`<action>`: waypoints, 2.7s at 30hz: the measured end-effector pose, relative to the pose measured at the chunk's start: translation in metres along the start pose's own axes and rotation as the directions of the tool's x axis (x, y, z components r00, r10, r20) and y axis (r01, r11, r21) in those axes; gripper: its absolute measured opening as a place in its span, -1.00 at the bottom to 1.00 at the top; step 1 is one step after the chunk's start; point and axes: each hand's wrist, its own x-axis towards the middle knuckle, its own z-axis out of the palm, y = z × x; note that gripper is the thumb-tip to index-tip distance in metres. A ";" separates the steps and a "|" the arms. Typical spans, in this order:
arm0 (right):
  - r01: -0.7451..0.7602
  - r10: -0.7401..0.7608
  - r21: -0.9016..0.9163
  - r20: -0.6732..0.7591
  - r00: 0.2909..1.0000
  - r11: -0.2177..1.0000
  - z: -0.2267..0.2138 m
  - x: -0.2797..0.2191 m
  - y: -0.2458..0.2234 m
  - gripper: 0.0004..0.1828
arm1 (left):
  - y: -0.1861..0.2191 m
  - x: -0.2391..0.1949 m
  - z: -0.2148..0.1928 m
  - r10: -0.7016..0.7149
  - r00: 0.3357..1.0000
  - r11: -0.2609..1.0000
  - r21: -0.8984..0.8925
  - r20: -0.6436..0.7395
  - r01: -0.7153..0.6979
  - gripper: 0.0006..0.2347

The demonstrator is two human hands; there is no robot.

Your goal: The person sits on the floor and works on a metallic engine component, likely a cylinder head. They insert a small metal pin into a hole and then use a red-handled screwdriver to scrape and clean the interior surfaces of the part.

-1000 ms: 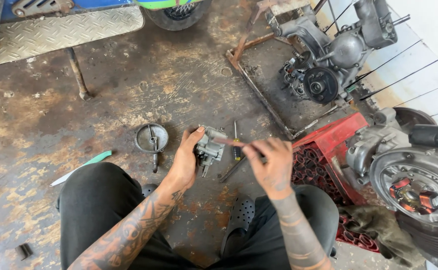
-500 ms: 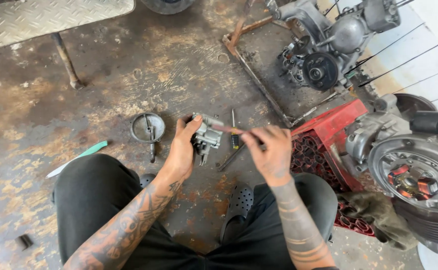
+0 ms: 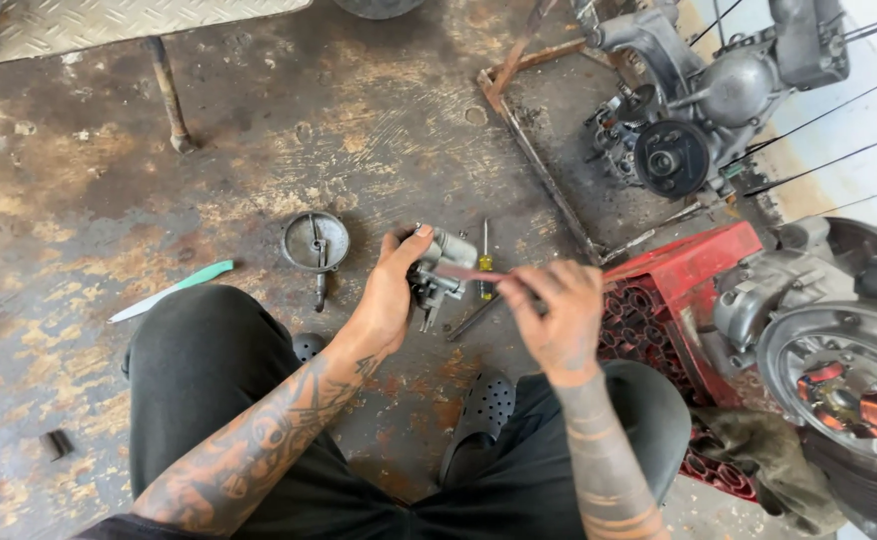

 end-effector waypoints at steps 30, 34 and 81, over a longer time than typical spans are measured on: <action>-0.051 0.050 0.095 0.015 0.999 0.994 -0.002 -0.006 0.019 -0.82 | 0.036 -0.021 0.016 -0.210 0.961 0.931 -0.337 -0.180 0.140 -0.63; -0.049 0.049 0.021 -0.008 0.999 0.999 -0.028 0.013 -0.006 -0.80 | 0.017 0.003 -0.005 -0.165 0.968 0.958 -0.264 -0.188 0.112 -0.63; 0.018 -0.004 -0.280 0.051 0.999 0.960 -0.019 0.003 -0.020 -0.69 | -0.003 0.044 -0.040 -0.032 0.979 0.998 0.044 -0.202 0.041 -0.62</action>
